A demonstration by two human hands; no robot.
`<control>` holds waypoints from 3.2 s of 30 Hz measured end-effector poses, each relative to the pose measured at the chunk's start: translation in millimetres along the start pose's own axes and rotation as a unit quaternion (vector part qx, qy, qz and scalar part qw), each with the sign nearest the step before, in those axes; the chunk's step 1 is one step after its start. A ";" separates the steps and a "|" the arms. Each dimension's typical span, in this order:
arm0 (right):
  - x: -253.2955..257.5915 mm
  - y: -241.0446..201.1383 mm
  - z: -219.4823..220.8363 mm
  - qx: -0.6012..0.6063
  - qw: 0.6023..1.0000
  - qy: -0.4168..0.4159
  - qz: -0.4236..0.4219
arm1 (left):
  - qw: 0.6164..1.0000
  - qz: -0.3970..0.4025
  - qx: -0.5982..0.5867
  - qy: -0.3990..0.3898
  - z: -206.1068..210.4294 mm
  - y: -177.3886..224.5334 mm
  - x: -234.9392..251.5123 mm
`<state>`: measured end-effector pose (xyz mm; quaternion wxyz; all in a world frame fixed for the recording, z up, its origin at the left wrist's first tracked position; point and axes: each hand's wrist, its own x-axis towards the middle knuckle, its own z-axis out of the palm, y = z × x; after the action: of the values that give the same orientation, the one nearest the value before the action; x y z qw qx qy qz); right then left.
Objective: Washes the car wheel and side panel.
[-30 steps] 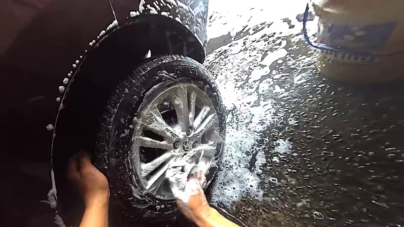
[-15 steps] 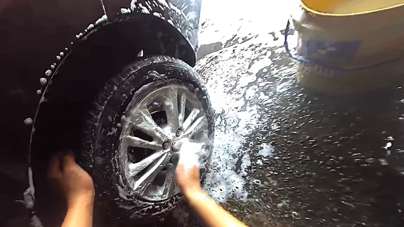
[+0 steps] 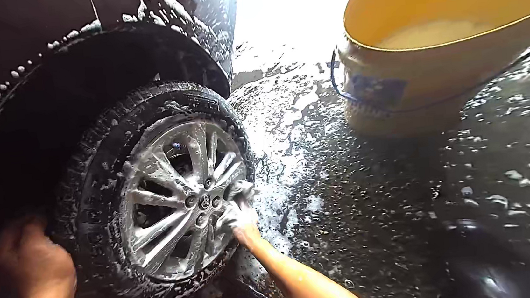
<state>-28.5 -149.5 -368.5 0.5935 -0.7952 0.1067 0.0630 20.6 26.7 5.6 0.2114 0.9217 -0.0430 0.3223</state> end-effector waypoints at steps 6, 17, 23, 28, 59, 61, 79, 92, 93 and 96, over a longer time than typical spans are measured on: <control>8.0 -62.2 -18.7 0.172 0.981 0.050 0.075 | 1.000 -0.019 0.006 0.009 2.7 7.8 -0.2; -46.7 -15.5 61.0 -0.014 0.995 -0.072 0.067 | 0.998 -0.055 0.037 0.007 -1.2 18.3 -3.7; -20.9 1.6 30.6 0.128 0.980 0.029 0.149 | 0.999 -0.054 0.004 0.002 -0.5 9.4 -4.4; -5.3 -42.7 -9.6 0.189 0.974 -0.032 0.124 | 0.999 -0.037 0.012 0.004 0.5 13.4 -3.4; -59.2 -116.5 -35.0 0.108 0.992 0.057 0.019 | 0.999 -0.035 0.010 0.000 1.4 16.3 0.1; -86.2 -106.8 -3.9 0.070 0.984 0.118 -0.112 | 0.999 -0.039 0.009 0.002 -0.3 15.4 -2.8; -159.0 -126.1 82.0 0.046 0.978 -0.175 -0.106 | 0.998 -0.048 0.030 0.018 2.8 21.7 -1.2; -122.5 -205.5 1.9 0.422 0.886 -0.131 0.142 | 0.996 -0.065 0.058 0.017 1.7 27.9 -3.6; -146.5 -210.9 -1.9 0.335 0.930 -0.137 0.065 | 0.996 -0.062 0.056 0.017 1.8 27.3 -3.3; -171.4 -222.9 5.2 0.230 0.966 -0.070 -0.089 | 0.997 -0.042 0.056 0.011 1.8 22.8 -2.3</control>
<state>-140.1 -67.4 -123.7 0.7700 -0.6368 0.0054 0.0396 15.0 5.2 11.2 0.1729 0.9296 0.0165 0.3251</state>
